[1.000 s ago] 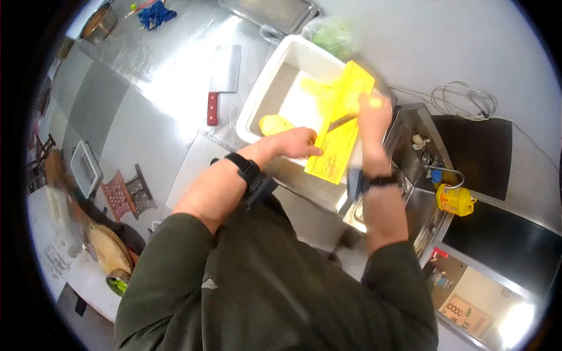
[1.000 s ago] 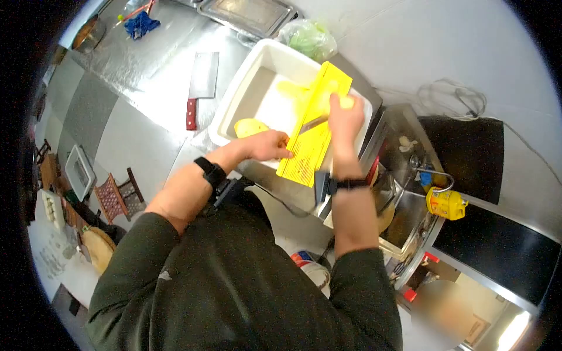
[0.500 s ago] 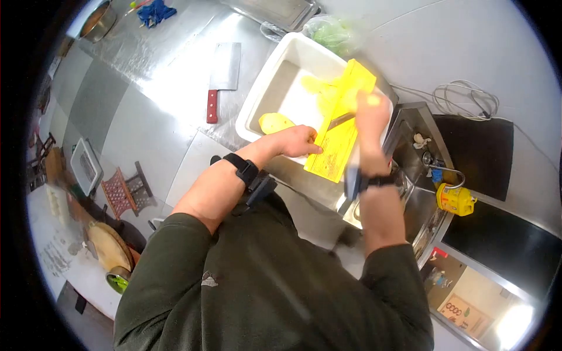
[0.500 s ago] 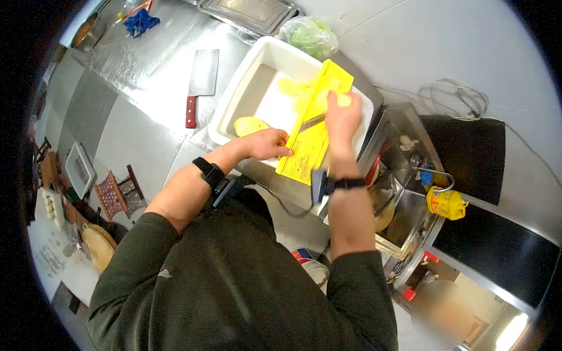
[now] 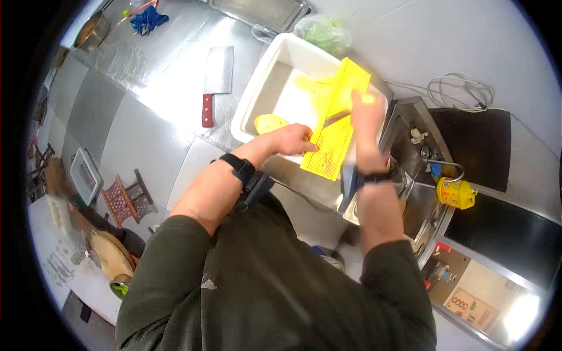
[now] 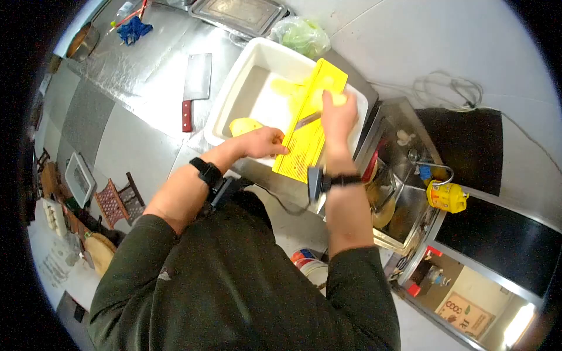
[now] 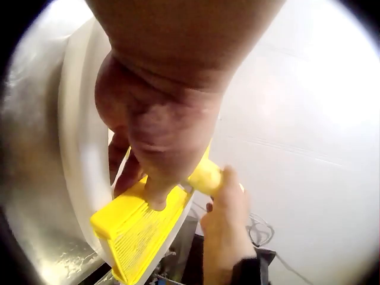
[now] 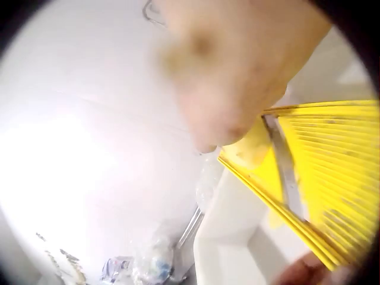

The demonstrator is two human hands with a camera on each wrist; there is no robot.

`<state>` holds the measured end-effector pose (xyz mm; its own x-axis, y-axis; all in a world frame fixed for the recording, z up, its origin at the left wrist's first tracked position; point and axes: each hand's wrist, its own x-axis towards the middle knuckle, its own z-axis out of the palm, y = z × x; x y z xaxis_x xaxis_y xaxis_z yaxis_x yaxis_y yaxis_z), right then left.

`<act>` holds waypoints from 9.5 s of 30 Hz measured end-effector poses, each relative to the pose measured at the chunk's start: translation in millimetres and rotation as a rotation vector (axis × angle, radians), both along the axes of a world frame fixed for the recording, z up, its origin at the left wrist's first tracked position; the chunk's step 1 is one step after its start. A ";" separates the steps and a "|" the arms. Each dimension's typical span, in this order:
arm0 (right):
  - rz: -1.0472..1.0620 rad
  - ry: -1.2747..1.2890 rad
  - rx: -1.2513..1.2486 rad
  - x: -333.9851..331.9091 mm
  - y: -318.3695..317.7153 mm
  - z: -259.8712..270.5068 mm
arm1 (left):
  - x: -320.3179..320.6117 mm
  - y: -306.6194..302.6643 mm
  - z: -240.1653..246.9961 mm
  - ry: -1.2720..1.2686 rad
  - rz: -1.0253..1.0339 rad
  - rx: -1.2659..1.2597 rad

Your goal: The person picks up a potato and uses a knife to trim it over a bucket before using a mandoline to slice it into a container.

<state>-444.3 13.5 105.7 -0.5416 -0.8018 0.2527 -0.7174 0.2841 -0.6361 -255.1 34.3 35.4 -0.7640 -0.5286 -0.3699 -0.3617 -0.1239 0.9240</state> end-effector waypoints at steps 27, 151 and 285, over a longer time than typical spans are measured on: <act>0.054 -0.004 0.006 -9.9 9.8 -17.6 | -1.3 -0.3 -4.7 -0.028 0.011 -0.005; 0.725 0.678 0.331 25.3 94.0 25.5 | -0.6 -3.1 -15.5 0.032 0.002 -0.067; 0.497 1.056 0.142 -49.8 -14.7 -49.8 | -3.9 -3.3 -21.6 0.053 -0.008 -0.123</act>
